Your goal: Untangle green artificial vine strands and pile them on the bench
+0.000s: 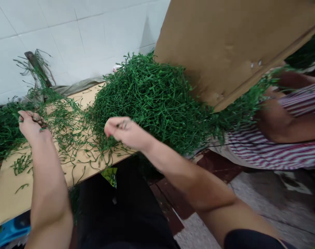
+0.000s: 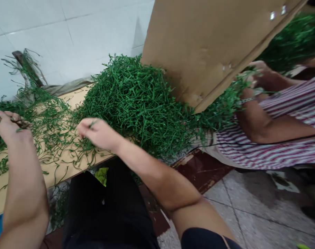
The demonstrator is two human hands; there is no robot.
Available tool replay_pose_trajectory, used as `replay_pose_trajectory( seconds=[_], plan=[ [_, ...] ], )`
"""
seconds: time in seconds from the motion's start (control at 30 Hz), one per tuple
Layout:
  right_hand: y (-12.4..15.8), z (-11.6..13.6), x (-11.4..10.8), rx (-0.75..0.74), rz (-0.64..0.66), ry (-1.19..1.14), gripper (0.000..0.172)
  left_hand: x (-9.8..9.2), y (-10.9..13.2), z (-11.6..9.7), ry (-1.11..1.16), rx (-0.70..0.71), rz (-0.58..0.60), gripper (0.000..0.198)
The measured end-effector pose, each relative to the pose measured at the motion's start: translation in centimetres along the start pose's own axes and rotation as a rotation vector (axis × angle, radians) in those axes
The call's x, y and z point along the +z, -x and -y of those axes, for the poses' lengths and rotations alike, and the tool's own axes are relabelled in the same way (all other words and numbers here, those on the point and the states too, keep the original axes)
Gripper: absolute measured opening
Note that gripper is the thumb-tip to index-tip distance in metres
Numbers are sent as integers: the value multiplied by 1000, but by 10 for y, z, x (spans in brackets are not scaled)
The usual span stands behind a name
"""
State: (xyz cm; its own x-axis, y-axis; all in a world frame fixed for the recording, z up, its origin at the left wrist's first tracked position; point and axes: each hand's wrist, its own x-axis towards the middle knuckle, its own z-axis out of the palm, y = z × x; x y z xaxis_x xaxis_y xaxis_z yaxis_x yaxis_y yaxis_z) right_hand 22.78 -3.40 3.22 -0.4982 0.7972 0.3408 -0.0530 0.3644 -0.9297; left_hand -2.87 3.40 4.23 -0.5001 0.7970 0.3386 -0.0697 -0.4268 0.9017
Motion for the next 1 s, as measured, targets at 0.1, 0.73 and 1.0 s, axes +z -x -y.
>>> replay_pose_trajectory(
  seconds=[0.1, 0.73, 1.0],
  plan=[
    [-13, -5, -32, 65, -189, -255, 31, 1, 20, -3, 11, -29, -13, 40],
    [-40, 19, -39, 89, -319, -428, 36, 63, 85, 3, -148, -11, 629, 28],
    [-33, 22, -40, 150, -349, -633, 33, 65, 81, 10, -24, -186, 397, 29]
  ],
)
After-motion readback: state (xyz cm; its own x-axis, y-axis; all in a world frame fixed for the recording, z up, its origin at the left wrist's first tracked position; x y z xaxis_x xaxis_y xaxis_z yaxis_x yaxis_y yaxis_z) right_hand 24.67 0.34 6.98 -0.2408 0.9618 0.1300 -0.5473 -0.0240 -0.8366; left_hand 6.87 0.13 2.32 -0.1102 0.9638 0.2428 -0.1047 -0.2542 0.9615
